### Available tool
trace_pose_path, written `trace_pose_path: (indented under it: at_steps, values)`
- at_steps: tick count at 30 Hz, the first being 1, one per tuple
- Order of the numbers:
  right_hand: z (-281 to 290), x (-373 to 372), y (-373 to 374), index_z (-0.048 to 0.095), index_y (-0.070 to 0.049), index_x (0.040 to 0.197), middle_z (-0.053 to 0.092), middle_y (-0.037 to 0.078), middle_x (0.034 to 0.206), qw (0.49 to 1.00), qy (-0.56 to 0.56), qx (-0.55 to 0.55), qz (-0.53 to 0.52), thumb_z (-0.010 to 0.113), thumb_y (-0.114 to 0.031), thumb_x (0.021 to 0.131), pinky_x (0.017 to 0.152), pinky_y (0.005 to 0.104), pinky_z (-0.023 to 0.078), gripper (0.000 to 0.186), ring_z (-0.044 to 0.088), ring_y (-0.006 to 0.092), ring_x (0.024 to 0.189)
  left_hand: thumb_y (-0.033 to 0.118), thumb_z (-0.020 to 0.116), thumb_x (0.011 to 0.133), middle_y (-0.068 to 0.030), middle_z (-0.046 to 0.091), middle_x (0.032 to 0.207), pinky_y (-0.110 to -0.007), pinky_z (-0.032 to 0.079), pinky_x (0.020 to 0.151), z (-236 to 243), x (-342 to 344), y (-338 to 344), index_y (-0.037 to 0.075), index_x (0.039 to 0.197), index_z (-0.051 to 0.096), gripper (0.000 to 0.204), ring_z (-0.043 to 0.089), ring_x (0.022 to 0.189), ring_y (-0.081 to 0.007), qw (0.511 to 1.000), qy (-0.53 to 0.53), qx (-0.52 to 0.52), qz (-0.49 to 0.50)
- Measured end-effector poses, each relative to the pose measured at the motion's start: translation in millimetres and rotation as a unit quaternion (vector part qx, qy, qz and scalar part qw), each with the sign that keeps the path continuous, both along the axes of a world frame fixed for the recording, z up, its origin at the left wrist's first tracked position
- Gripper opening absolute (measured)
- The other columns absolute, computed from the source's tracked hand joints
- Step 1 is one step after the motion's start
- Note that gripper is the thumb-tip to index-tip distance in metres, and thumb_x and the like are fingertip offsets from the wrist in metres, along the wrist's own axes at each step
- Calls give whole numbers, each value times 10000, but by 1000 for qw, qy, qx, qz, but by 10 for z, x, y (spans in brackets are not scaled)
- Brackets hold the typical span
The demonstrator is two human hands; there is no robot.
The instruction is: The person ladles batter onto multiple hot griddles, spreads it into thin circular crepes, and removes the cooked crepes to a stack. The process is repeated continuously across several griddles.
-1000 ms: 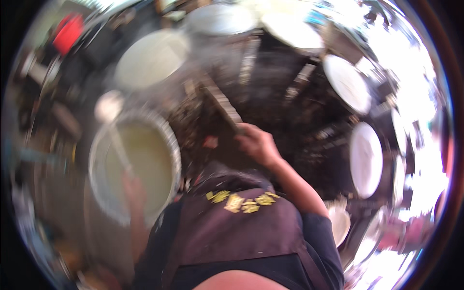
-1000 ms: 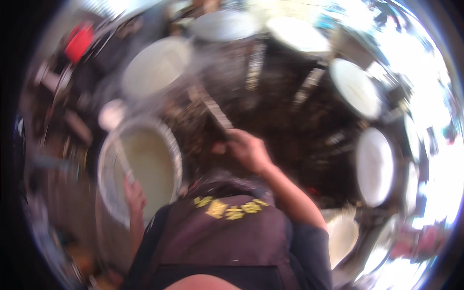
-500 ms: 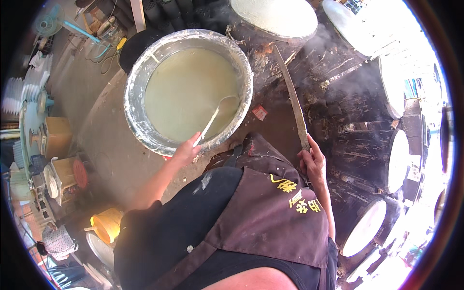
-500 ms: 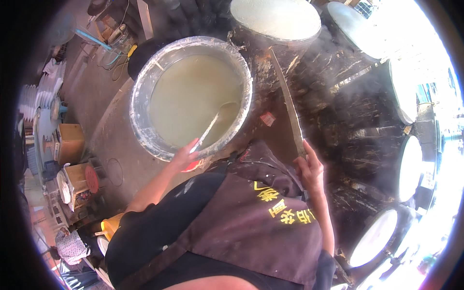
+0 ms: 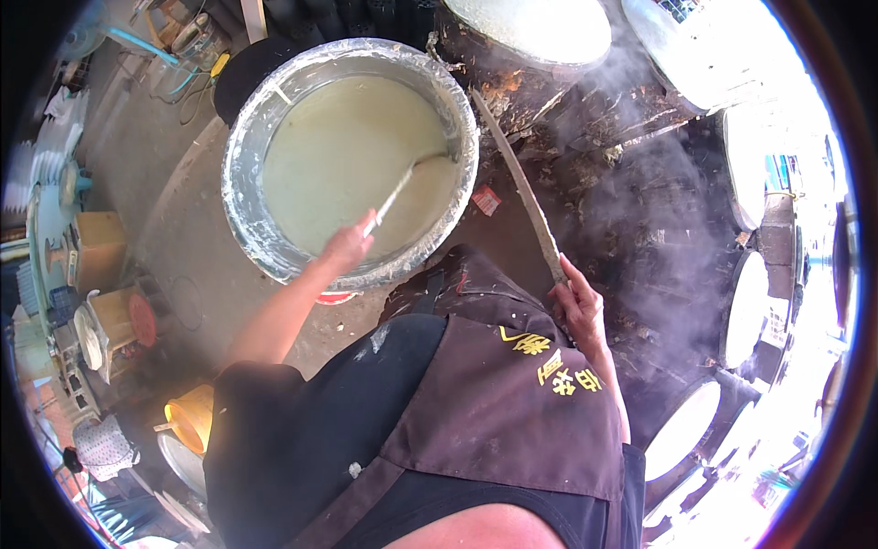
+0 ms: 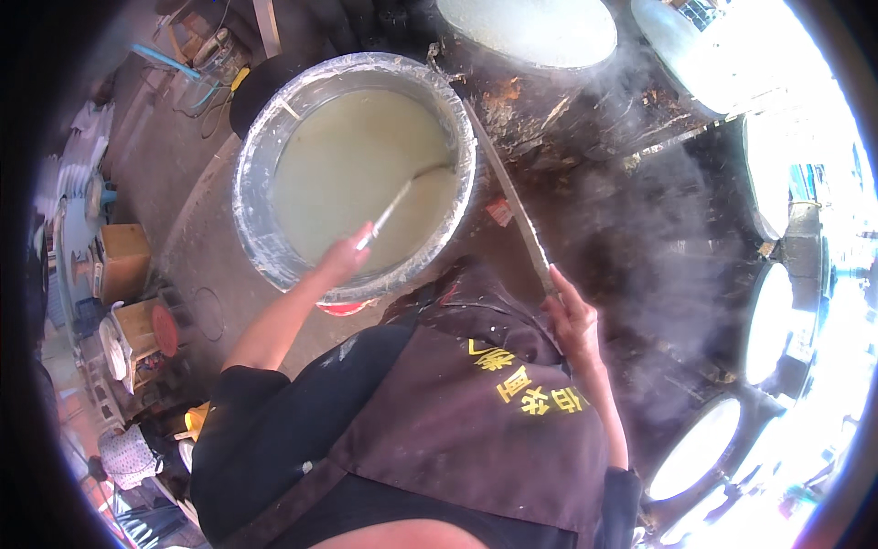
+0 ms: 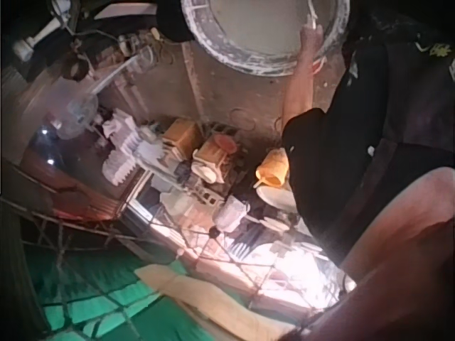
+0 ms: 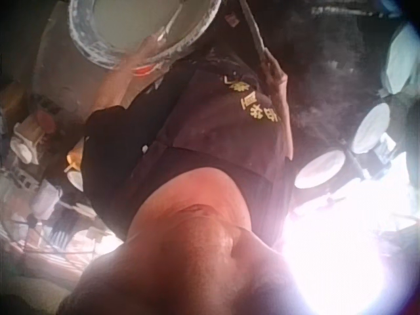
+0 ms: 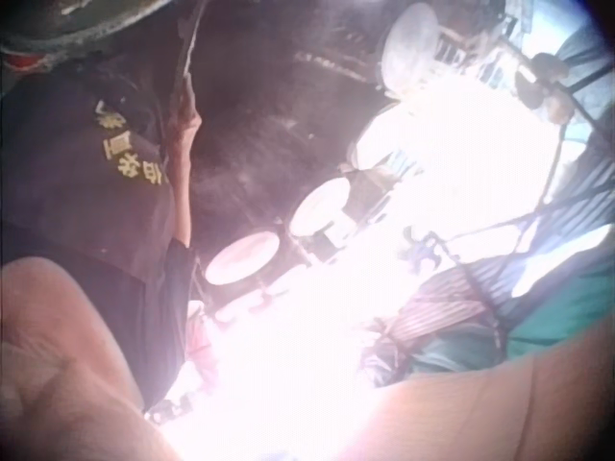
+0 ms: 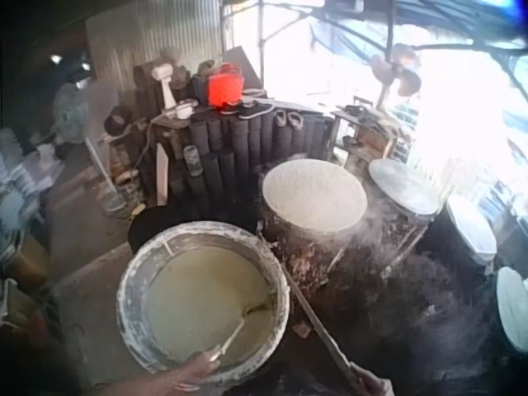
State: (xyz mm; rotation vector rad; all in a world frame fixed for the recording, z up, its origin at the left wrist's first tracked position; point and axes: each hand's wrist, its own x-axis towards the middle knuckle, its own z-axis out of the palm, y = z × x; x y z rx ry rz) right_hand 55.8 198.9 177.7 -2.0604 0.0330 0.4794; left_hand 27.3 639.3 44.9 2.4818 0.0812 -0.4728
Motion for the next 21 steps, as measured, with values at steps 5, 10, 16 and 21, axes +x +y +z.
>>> trace_pose_path:
  at_steps: [5,10,16,21]
  values:
    - [-192,50,-260,528,-167,1355,689,116,797,995,-3,-58,86,600,-65,869,654,300,514,502,630,130,637,214,512,968,17,429,603,-244,337,366,463,-233,-765,185,1302,459,339,424,441,-92,751,259,-509,330]
    - [-213,291,-355,575,-134,1291,658,248,1032,973,-1,-68,221,624,-44,831,811,359,522,471,663,351,962,263,420,1027,40,360,635,-188,303,343,780,-519,-1264,161,1239,494,247,346,437,-25,378,292,-786,393]
    - [-347,523,-631,518,-114,1356,671,186,876,938,-188,43,290,619,-14,834,729,290,507,541,640,147,727,267,378,1039,41,343,635,-180,319,326,1803,-743,-1732,138,1431,354,413,316,413,-12,270,193,-891,309]
    - [248,773,-619,537,-72,1331,693,119,935,943,-117,177,256,628,21,840,635,261,506,508,624,121,683,280,365,1041,32,342,628,-176,300,304,2573,-769,-1890,223,1486,254,462,317,400,-22,550,-26,-782,292]
